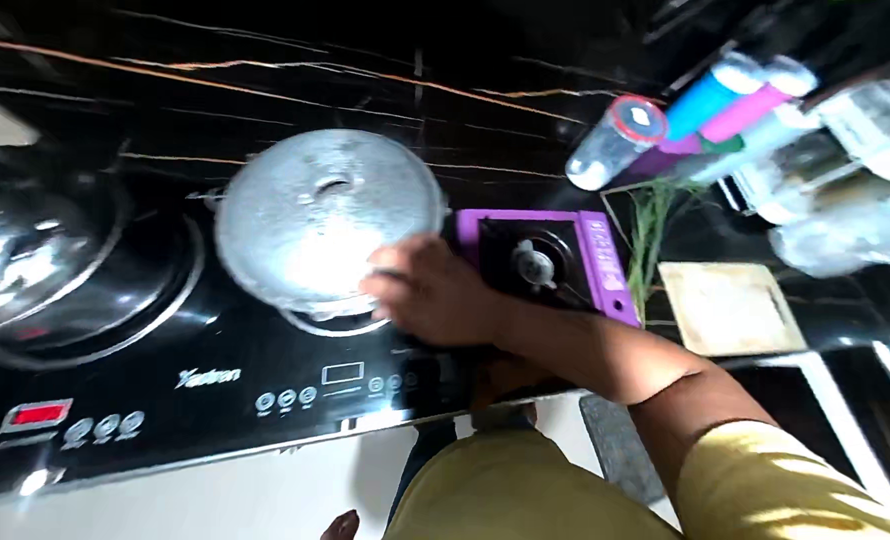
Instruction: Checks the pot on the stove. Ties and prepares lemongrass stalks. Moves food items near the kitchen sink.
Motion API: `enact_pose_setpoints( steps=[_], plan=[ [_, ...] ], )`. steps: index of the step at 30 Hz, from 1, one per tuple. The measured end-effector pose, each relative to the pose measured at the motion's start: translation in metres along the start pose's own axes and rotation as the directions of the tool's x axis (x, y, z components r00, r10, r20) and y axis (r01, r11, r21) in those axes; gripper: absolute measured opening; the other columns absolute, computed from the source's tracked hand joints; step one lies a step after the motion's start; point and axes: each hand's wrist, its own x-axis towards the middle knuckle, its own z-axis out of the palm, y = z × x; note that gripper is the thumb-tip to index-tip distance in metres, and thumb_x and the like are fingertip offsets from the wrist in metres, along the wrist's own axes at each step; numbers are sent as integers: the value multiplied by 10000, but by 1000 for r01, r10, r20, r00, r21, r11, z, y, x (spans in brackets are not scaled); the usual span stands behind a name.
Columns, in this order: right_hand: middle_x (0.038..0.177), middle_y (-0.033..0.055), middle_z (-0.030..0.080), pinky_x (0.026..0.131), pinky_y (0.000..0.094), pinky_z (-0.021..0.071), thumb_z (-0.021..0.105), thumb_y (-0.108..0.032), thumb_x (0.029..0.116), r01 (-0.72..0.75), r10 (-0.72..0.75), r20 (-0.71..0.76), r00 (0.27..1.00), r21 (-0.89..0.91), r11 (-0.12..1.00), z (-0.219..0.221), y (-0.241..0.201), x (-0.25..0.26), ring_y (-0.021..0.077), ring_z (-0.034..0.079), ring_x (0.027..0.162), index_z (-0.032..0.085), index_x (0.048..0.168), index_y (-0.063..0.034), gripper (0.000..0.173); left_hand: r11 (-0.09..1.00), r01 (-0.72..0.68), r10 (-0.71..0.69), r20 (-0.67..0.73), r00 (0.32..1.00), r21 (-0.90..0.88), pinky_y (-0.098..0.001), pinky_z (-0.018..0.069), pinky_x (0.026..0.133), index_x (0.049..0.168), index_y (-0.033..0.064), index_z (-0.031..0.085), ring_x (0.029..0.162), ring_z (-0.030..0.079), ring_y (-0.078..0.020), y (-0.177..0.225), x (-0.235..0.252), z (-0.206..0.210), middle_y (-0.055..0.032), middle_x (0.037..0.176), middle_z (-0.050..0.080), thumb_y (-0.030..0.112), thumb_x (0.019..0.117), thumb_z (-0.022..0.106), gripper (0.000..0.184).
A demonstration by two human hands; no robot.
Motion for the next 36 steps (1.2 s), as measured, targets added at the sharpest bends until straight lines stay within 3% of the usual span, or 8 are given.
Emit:
enact_pose_setpoints(
  steps=[5,8,11,18,23,26,30,36],
  plan=[
    [1251,119,684,1049,447,497,609,-188,1031,-123,102,193,976,101,987,-40,-40,-139,287,641,1165,717,1209,-136,215,916,-108,49,162,986,386,-487,507,1090,1364,154,648,1226,652,-229,3,59,33,-90,1307,691,424,1004,584,455],
    [1201,121,697,1030,429,516,640,-179,1006,-299,287,160,944,57,952,-75,-53,-209,285,651,1150,728,1144,-121,173,839,-318,181,325,928,442,-513,515,1066,1346,104,658,1190,674,-265,112,5,49,-123,1300,693,355,1059,536,401],
    [1199,130,699,1023,448,525,618,-167,1008,-519,515,129,847,-9,855,-117,-62,-262,291,649,1163,724,1158,-95,197,742,-576,383,488,784,343,-522,521,1019,1274,-24,669,1106,700,-311,266,-90,70,-201,1190,718,192,1065,511,340],
    [1135,132,720,960,413,559,543,-214,1027,-892,878,-184,441,21,452,-191,-63,-367,256,677,1098,741,1151,-69,274,432,-885,708,542,453,175,-288,599,872,1144,77,733,930,704,-60,501,-192,223,3,1036,746,184,1034,520,263],
    [1058,124,742,928,396,581,584,-154,989,-926,935,-154,319,160,342,-231,-40,-447,235,707,1011,757,1105,-42,237,235,-768,658,484,577,596,-557,526,992,1282,22,661,1117,669,-345,615,-160,368,-204,1236,671,133,1045,547,286],
    [1065,117,738,936,389,578,576,-164,999,-939,950,-87,300,148,310,-263,-23,-480,223,703,1016,754,1110,-48,240,299,-547,611,284,739,781,-647,479,1026,1339,-71,566,1258,559,-497,651,-119,430,-332,1402,517,291,1025,600,480],
    [1088,113,730,939,389,573,569,-193,1006,-946,953,-65,295,116,301,-297,-7,-511,225,694,1037,756,1107,-67,247,391,-299,517,61,854,870,-666,471,1009,1461,-111,403,1342,460,-531,662,-96,475,-364,1487,402,545,860,775,964],
    [1081,102,736,935,376,569,556,-192,1013,-940,958,-22,287,188,286,-301,3,-539,206,694,1023,756,1088,-62,251,412,-155,459,-58,887,898,-642,519,942,1348,-89,520,1221,601,-472,658,-84,493,-310,1331,583,254,1003,576,490]
  ],
)
